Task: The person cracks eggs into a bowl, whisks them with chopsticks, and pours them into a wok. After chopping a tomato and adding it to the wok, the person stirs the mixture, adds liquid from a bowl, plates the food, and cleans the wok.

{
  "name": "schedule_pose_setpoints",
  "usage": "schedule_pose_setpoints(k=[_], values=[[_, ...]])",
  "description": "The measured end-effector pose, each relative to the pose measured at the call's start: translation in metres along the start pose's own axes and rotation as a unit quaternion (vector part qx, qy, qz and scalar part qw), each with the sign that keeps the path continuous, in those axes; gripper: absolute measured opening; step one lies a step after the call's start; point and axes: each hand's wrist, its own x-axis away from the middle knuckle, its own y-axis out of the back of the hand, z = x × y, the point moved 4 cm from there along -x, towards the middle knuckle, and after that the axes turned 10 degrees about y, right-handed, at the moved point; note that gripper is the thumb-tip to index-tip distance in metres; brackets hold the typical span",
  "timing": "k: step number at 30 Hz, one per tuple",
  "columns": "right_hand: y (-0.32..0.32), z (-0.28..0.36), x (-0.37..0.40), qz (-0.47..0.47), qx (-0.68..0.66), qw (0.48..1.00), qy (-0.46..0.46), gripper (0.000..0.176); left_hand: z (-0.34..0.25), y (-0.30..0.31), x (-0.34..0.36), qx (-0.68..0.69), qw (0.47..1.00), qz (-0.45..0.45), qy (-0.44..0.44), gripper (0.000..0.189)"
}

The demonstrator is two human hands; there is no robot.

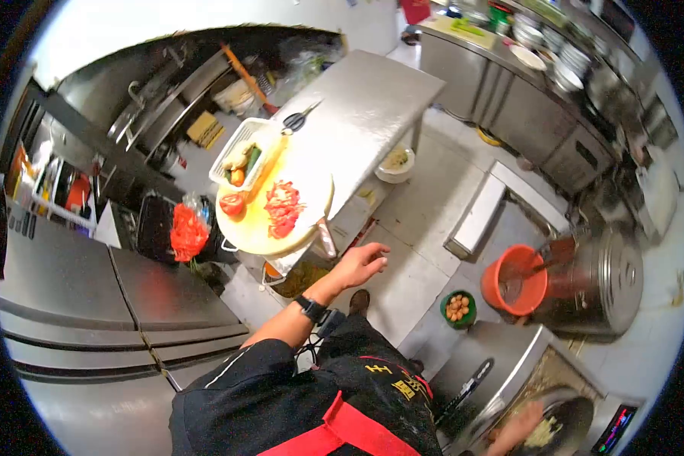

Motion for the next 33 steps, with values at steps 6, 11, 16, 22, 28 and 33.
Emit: schedule_pose_setpoints(k=[6, 11, 16, 22, 28, 33], values=[[-0.307, 0.303, -0.071, 0.514, -0.288, 0.807, -0.031, 0.039, 0.053, 0.19, 0.039, 0.046, 0.895, -0.44, -0.053, 0.027], [-0.448, 0.481, 0.005, 0.702, -0.407, 0.542, -0.218, 0.038, 0.126, 0.267, 0.013, -0.113, 0.879, -0.464, 0.002, 0.052], [-0.484, 0.534, 0.044, 0.714, -0.435, 0.477, -0.27, 0.031, 0.137, 0.293, -0.042, -0.165, 0.907, -0.387, -0.017, 0.065], [-0.474, 0.541, 0.01, 0.688, -0.305, 0.652, -0.092, 0.021, 0.102, 0.279, 0.001, -0.203, 0.942, -0.266, -0.028, 0.075], [-0.472, 0.553, 0.019, 0.701, -0.285, 0.651, -0.066, 0.024, 0.118, 0.245, 0.005, -0.211, 0.894, -0.396, 0.017, 0.097], [-0.465, 0.553, 0.067, 0.692, -0.317, 0.639, -0.113, 0.025, 0.118, 0.241, -0.002, -0.198, 0.881, -0.428, 0.037, 0.094]])
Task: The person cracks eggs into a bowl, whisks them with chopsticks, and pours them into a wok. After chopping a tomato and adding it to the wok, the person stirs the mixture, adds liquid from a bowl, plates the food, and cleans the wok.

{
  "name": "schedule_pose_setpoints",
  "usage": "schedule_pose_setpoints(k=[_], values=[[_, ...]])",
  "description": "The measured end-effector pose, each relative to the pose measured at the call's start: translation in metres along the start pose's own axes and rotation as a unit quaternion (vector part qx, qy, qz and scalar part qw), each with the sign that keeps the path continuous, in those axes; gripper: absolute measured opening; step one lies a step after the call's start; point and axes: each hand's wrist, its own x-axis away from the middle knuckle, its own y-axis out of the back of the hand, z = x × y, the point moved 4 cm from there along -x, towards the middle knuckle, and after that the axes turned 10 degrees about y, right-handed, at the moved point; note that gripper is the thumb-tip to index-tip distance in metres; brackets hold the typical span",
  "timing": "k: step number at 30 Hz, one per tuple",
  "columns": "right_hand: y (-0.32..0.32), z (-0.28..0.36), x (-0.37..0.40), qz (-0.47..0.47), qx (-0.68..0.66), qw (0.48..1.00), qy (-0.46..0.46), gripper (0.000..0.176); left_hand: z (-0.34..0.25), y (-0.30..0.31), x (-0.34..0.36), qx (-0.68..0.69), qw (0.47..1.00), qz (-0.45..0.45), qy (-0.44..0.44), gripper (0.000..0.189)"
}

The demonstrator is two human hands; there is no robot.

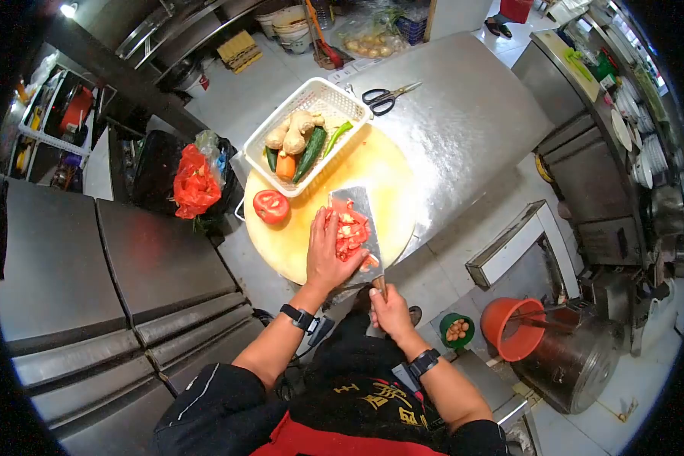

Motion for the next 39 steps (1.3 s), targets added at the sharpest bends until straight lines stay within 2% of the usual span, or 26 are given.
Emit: schedule_pose_setpoints(k=[5, 14, 21, 25, 28, 32, 35, 39], values=[[-0.028, 0.002, 0.006, 0.02, -0.029, 0.999, 0.003, 0.023, 0.006, 0.0, 0.003, 0.013, 0.999, -0.035, 0.015, 0.094], [-0.045, -0.004, 0.007, 0.033, -0.09, 0.995, 0.02, 0.023, 0.014, 0.0, 0.004, 0.073, 0.994, -0.065, 0.045, 0.081], [-0.033, 0.003, 0.024, 0.026, -0.191, 0.981, 0.035, 0.019, -0.03, 0.012, 0.0, 0.051, 0.996, -0.068, -0.017, 0.081], [-0.003, 0.008, 0.055, -0.004, -0.205, 0.977, 0.063, 0.017, -0.087, 0.005, 0.005, 0.087, 0.992, -0.05, -0.074, 0.083], [0.037, 0.004, 0.088, -0.076, -0.257, 0.958, 0.102, 0.016, -0.147, -0.01, 0.02, 0.131, 0.982, -0.012, -0.132, 0.087], [0.099, -0.016, 0.156, -0.165, -0.26, 0.939, 0.156, 0.021, -0.249, -0.042, 0.063, 0.162, 0.96, 0.06, -0.221, 0.09], [0.145, -0.035, 0.231, -0.255, -0.29, 0.905, 0.175, 0.022, -0.337, -0.079, 0.119, 0.169, 0.917, 0.123, -0.34, 0.092], [0.191, -0.08, 0.37, -0.41, -0.294, 0.808, 0.303, 0.018, -0.46, -0.116, 0.264, 0.267, 0.824, 0.249, -0.434, 0.086]])
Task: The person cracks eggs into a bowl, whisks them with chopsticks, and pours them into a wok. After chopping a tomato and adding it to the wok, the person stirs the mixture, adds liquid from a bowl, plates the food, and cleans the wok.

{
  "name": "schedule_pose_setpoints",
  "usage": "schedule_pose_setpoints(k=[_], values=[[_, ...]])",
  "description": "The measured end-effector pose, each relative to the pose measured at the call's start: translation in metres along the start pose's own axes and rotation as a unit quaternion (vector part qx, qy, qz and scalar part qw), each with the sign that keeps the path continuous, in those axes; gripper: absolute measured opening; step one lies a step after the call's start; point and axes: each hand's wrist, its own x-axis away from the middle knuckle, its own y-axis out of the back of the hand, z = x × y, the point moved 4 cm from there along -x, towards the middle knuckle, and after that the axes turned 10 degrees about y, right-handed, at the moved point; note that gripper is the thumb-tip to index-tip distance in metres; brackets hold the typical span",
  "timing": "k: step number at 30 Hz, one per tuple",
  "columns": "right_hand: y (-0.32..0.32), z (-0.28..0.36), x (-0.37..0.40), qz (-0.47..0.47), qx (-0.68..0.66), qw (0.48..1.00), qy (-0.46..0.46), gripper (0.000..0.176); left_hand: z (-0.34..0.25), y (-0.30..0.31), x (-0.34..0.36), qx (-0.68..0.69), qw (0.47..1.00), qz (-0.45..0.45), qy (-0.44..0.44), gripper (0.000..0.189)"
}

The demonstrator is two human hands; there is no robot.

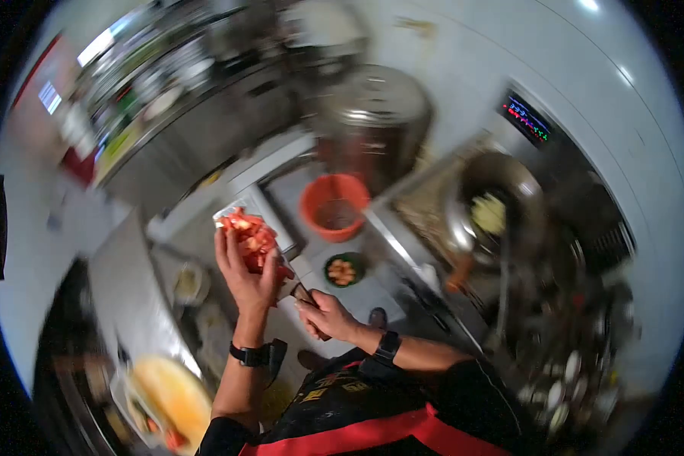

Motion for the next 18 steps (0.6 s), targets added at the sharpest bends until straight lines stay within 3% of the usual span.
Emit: schedule_pose_setpoints(k=[4, 8, 10, 12, 13, 16, 17, 18], values=[[0.106, 0.09, 0.067, -0.22, 0.05, 0.973, 0.057, 0.018, -0.131, -0.139, -0.011, 0.144, 0.974, 0.141, -0.101, 0.082], [0.2, 0.149, 0.125, -0.386, 0.074, 0.903, 0.175, 0.017, -0.256, -0.266, 0.006, 0.295, 0.892, 0.273, -0.207, 0.088], [0.246, 0.167, 0.153, -0.441, 0.113, 0.875, 0.165, 0.019, -0.298, -0.304, 0.022, 0.249, 0.887, 0.346, -0.18, 0.086], [0.289, 0.182, 0.177, -0.545, 0.256, 0.797, 0.04, 0.027, -0.314, -0.33, 0.032, 0.274, 0.862, 0.385, -0.182, 0.085], [0.331, 0.17, 0.19, -0.549, 0.406, 0.729, 0.048, 0.031, -0.32, -0.329, 0.035, 0.272, 0.857, 0.403, -0.172, 0.082], [0.35, 0.205, 0.218, -0.521, 0.54, 0.661, 0.004, 0.031, -0.304, -0.327, 0.046, 0.259, 0.831, 0.461, -0.173, 0.078], [0.37, 0.183, 0.237, -0.508, 0.373, 0.761, 0.152, 0.031, -0.294, -0.324, 0.05, 0.267, 0.824, 0.471, -0.168, 0.073], [0.39, 0.161, 0.257, -0.446, 0.074, 0.826, 0.337, 0.033, -0.276, -0.328, 0.061, 0.237, 0.837, 0.456, -0.188, 0.07]])
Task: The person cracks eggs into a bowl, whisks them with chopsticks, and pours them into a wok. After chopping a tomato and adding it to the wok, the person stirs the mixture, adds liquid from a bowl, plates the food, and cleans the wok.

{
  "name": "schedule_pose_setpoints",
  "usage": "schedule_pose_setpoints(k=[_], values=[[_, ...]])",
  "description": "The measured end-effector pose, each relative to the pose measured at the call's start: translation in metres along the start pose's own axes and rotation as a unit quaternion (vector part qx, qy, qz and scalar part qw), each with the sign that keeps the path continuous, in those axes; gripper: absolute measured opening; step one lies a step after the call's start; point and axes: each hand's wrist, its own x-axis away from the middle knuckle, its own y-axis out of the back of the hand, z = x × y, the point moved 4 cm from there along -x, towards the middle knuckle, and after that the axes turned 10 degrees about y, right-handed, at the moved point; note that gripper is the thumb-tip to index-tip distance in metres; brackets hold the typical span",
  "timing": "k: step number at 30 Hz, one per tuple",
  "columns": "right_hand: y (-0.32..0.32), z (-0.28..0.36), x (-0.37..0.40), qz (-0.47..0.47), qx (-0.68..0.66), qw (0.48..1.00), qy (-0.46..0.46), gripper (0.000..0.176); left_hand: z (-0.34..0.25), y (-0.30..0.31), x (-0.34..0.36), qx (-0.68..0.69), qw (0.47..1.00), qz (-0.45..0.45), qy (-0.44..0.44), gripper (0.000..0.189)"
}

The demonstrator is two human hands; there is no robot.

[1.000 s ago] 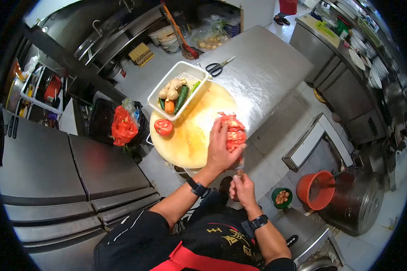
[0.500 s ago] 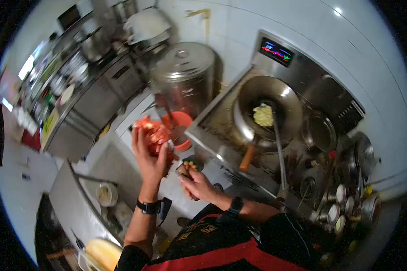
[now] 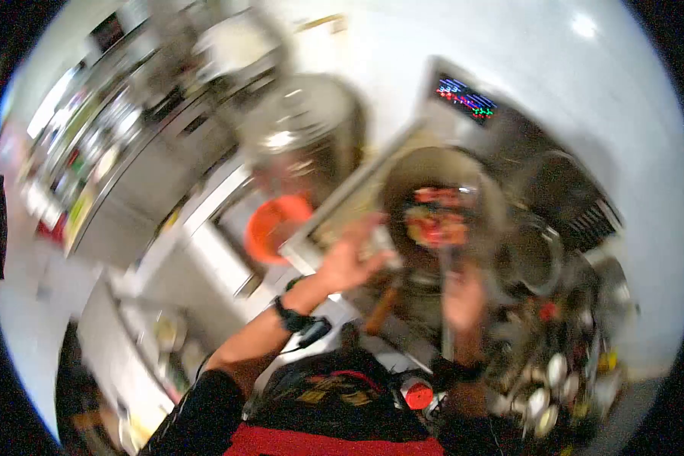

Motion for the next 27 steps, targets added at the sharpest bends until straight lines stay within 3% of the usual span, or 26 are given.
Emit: schedule_pose_setpoints(k=[1, 2, 3, 4, 5, 6, 7, 8, 9, 10, 12, 13, 14, 15, 18, 20, 21, 23, 27], values=[[0.032, -0.013, 0.01, -0.018, -0.241, 0.97, -0.015, 0.035, -0.002, 0.002, 0.01, 0.062, 0.998, -0.006, 0.019, 0.066], [0.038, -0.007, 0.007, -0.02, 0.107, 0.99, 0.088, 0.039, 0.006, -0.001, 0.02, 0.087, 0.994, -0.011, 0.071, 0.062], [0.04, -0.004, 0.0, 0.019, 0.38, 0.915, 0.133, 0.04, 0.016, -0.007, 0.029, 0.041, 0.998, -0.042, 0.023, 0.058], [0.042, -0.003, -0.009, 0.022, 0.624, 0.762, 0.174, 0.042, 0.021, -0.011, 0.037, 0.07, 0.997, -0.023, 0.034, 0.054], [0.073, -0.022, -0.02, 0.036, 0.665, 0.727, 0.166, 0.043, 0.022, -0.022, 0.046, 0.038, 0.998, -0.005, 0.039, 0.049], [0.048, -0.007, -0.037, 0.064, 0.723, 0.687, -0.016, 0.043, 0.01, -0.017, 0.055, 0.07, 0.994, 0.036, 0.082, 0.045], [0.089, -0.011, -0.052, 0.052, 0.52, 0.821, -0.229, 0.044, 0.012, -0.036, 0.063, 0.085, 0.996, 0.019, 0.035, 0.042], [0.099, -0.009, -0.057, 0.061, 0.586, 0.782, -0.203, 0.042, 0.007, -0.038, 0.071, 0.068, 0.998, 0.006, 0.014, 0.043], [0.069, 0.0, -0.052, 0.04, 0.664, 0.73, -0.159, 0.046, 0.003, -0.034, 0.075, 0.086, 0.995, 0.039, 0.025, 0.041], [0.062, -0.013, -0.054, 0.048, 0.662, 0.732, -0.155, 0.046, -0.001, -0.032, 0.084, 0.091, 0.995, 0.024, 0.02, 0.039], [0.051, -0.002, -0.042, -0.017, 0.765, 0.627, 0.147, 0.055, 0.003, -0.033, 0.094, 0.131, 0.991, 0.011, 0.022, 0.038], [0.041, 0.007, -0.048, 0.016, 0.82, 0.567, 0.076, 0.066, 0.001, -0.036, 0.094, 0.136, 0.99, 0.009, 0.026, 0.038], [0.028, 0.016, -0.058, 0.014, 0.82, 0.567, 0.077, 0.066, 0.004, -0.033, 0.092, 0.135, 0.99, 0.014, 0.023, 0.039], [0.025, 0.017, -0.067, 0.058, 0.797, 0.598, -0.066, 0.066, 0.005, -0.031, 0.09, 0.133, 0.991, 0.019, 0.018, 0.04], [0.049, -0.014, -0.068, 0.065, 0.577, 0.809, -0.091, 0.05, -0.003, -0.014, 0.084, 0.16, 0.986, 0.041, 0.013, 0.042], [0.049, -0.02, -0.041, 0.024, 0.423, 0.896, -0.135, 0.039, -0.011, -0.013, 0.079, 0.144, 0.989, 0.037, 0.0, 0.047], [0.034, -0.011, -0.027, -0.012, 0.355, 0.921, -0.16, 0.033, -0.024, -0.003, 0.072, 0.137, 0.986, 0.094, 0.004, 0.054], [0.006, 0.011, -0.006, -0.065, 0.261, 0.946, -0.181, 0.023, -0.038, -0.022, 0.052, 0.079, 0.982, 0.146, -0.088, 0.067], [-0.064, 0.051, 0.009, -0.128, 0.192, 0.969, -0.086, 0.019, -0.079, -0.05, 0.018, 0.026, 0.958, 0.191, -0.213, 0.075]])
